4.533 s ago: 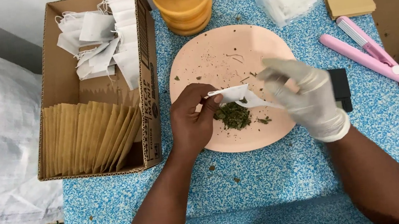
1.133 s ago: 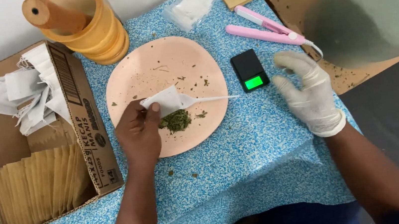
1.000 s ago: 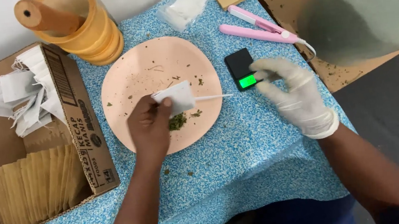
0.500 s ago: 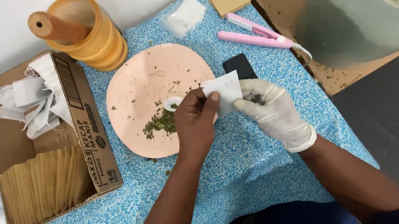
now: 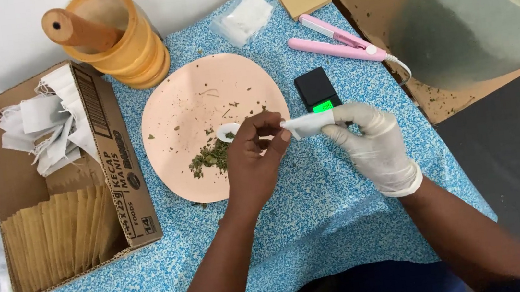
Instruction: Filling tea bags with loose tea leaves, weighing them on a digital scale, and sealing them using a hair straightener.
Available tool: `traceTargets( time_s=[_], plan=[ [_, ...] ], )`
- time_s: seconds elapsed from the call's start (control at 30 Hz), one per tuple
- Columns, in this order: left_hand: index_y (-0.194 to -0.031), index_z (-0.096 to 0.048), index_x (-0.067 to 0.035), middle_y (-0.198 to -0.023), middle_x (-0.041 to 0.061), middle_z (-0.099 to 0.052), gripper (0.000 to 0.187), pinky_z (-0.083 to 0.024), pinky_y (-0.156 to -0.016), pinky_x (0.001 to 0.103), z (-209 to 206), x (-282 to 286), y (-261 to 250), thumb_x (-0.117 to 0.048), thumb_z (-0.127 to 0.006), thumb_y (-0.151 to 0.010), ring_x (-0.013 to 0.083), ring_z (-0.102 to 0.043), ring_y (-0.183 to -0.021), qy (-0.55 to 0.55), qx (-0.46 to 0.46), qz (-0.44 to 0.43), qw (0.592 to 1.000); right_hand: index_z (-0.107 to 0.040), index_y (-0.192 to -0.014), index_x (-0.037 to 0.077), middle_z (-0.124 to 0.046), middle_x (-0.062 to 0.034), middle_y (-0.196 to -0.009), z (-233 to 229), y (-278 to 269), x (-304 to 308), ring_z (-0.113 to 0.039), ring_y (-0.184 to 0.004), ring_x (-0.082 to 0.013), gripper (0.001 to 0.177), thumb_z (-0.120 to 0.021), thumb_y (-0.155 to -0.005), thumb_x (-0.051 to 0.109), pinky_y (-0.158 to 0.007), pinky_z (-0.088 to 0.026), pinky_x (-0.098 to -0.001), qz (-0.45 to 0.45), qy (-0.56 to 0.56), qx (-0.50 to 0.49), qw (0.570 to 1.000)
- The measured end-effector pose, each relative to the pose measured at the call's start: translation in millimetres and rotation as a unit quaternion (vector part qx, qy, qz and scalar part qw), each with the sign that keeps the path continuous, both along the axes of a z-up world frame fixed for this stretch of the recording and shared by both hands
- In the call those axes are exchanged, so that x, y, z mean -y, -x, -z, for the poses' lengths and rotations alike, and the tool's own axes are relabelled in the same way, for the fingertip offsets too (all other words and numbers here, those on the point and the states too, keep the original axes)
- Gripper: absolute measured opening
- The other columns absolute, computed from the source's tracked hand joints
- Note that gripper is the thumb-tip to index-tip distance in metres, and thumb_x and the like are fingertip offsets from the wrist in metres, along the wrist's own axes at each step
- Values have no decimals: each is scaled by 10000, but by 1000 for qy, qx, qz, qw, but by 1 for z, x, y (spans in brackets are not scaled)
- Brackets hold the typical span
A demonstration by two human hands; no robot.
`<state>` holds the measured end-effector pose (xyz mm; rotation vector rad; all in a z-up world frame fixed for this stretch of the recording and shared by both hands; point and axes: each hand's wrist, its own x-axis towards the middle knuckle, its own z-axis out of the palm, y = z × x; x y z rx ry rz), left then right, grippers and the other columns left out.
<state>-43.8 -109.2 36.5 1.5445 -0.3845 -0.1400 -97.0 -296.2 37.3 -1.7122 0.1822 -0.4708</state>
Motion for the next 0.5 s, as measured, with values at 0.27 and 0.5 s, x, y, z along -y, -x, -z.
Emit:
traceTargets(
  time_s=[0.27,0.5],
  plan=[
    [-1071,-700,-138,-1020,64,-694,138,-536,-812,375,7,3,0,-83,-716,-945,194,-655,-952,17,76,8,997,-780,-939,52,-742,-126,-935,9,3,-9,-705,-898,-221,158,-808,-802,-22,-896,-555,-393,-7,13,43,999],
    [-1033,-715,-164,-1038,59,-689,139,-530,-799,372,7,-1,-1,-58,-711,-943,196,-636,-932,38,96,28,994,-765,-940,22,-739,-155,-992,19,3,-10,-722,-990,-280,167,-822,-787,-13,-933,-564,-452,-10,36,80,996]
  ],
)
